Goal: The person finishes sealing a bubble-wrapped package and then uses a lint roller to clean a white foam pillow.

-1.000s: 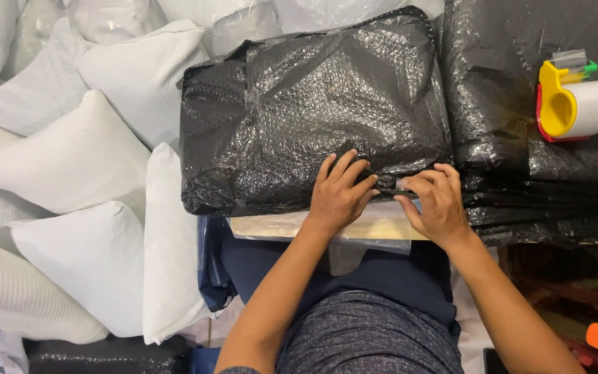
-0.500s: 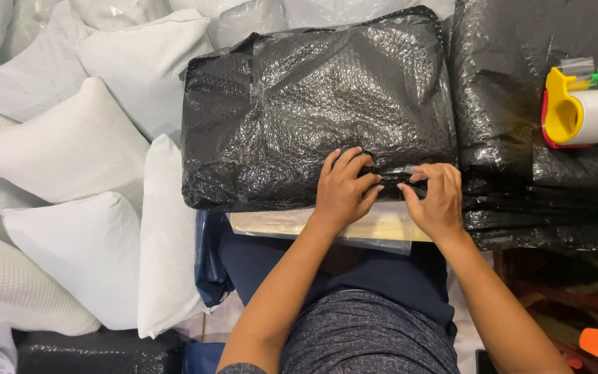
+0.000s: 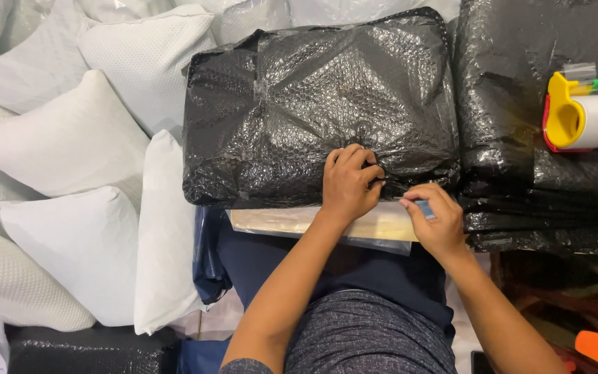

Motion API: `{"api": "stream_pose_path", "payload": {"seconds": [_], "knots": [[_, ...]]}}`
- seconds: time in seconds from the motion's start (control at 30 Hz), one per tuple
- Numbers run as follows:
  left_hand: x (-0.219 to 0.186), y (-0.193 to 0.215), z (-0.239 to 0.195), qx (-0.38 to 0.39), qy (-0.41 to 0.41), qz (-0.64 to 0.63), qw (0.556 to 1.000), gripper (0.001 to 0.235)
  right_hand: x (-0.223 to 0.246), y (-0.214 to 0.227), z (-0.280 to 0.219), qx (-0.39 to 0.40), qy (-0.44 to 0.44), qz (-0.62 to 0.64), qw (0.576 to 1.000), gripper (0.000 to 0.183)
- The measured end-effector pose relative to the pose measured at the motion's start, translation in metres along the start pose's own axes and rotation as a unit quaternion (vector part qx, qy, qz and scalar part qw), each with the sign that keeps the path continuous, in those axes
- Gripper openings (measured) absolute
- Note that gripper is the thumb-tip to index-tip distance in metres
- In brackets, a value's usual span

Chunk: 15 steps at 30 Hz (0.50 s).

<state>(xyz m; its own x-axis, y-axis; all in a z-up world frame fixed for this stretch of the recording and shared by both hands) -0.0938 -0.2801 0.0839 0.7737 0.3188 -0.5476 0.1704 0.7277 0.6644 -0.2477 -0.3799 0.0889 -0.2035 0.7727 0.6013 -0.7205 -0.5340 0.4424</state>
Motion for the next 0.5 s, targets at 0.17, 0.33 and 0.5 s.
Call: {"api": "stream_pose_path", "payload": {"seconds": [0.17, 0.33, 0.5], "knots": [[0.002, 0.001, 0.002, 0.009, -0.019, 0.012, 1.000, 0.022, -0.018, -0.016, 0.006, 0.035, -0.022, -0.034, 0.999, 0.009], [0.005, 0.000, 0.001, 0.018, -0.023, 0.009, 1.000, 0.022, -0.028, -0.022, 0.010, 0.047, -0.007, -0.056, 0.997, 0.010], [0.006, -0.002, -0.001, 0.020, -0.015, 0.004, 1.000, 0.022, -0.030, -0.026, 0.009, 0.058, 0.003, -0.062, 0.996, 0.010]]}}
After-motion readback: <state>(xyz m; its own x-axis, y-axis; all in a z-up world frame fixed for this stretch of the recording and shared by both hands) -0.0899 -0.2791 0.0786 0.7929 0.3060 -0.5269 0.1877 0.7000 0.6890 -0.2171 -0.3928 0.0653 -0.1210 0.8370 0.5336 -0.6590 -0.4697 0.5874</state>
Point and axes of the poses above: each hand's wrist, its own z-axis towards the middle knuckle, its own y-axis out of the back of the hand, x = y × z, the point moved 6 cm from there along z, towards the middle knuckle, and after that the axes turned 8 degrees about y, right-handed, at the moved point
